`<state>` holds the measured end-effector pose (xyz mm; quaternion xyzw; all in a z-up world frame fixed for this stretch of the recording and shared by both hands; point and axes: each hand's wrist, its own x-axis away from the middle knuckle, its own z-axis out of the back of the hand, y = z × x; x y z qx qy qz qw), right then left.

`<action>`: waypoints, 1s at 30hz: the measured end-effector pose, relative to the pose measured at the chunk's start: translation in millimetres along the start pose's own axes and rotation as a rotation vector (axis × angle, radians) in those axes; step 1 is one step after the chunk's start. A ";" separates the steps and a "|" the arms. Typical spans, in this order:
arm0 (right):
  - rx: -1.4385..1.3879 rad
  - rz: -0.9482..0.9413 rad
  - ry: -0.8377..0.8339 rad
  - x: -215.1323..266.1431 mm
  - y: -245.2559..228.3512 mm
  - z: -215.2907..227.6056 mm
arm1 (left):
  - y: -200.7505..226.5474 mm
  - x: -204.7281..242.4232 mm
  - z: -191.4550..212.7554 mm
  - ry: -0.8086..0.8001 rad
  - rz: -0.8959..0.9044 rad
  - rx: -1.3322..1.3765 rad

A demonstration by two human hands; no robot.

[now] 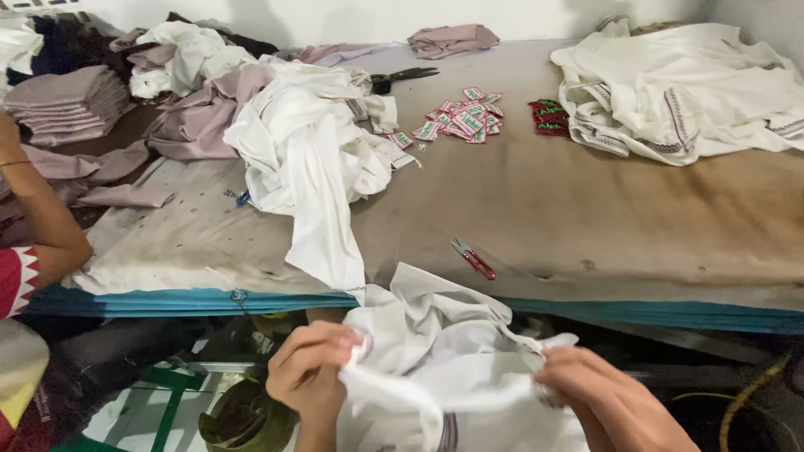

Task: Trimming loose threads from a white garment using thread snips

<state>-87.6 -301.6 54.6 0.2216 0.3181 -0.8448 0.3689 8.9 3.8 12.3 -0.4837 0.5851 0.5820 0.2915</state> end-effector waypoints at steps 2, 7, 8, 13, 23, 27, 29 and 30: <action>-0.173 -0.377 0.293 -6.8 -48.9 -4.2 | 7.3 0.3 -6.2 -0.036 -0.065 0.411; -0.223 0.141 -0.144 -35.3 -11.5 -24.7 | 38.7 25.9 -26.0 -0.573 0.239 0.526; -0.269 0.296 -0.109 -52.7 -14.8 -32.8 | 36.9 40.2 -35.4 -0.568 0.343 0.558; -0.148 0.254 -0.058 -46.9 7.3 -55.3 | 22.5 32.7 -33.2 -0.562 0.416 0.491; -0.113 0.192 0.115 -46.7 19.0 -71.5 | 1.6 50.9 -38.6 -0.500 0.551 0.640; -0.123 0.230 0.051 -50.3 19.6 -67.2 | -0.9 53.3 -40.8 -0.512 0.562 0.634; -0.186 0.266 0.054 -51.2 19.8 -65.9 | 3.7 48.2 -45.0 -0.468 0.477 0.576; -0.186 0.264 0.054 -52.1 18.8 -63.3 | 4.2 48.2 -44.7 -0.469 0.479 0.578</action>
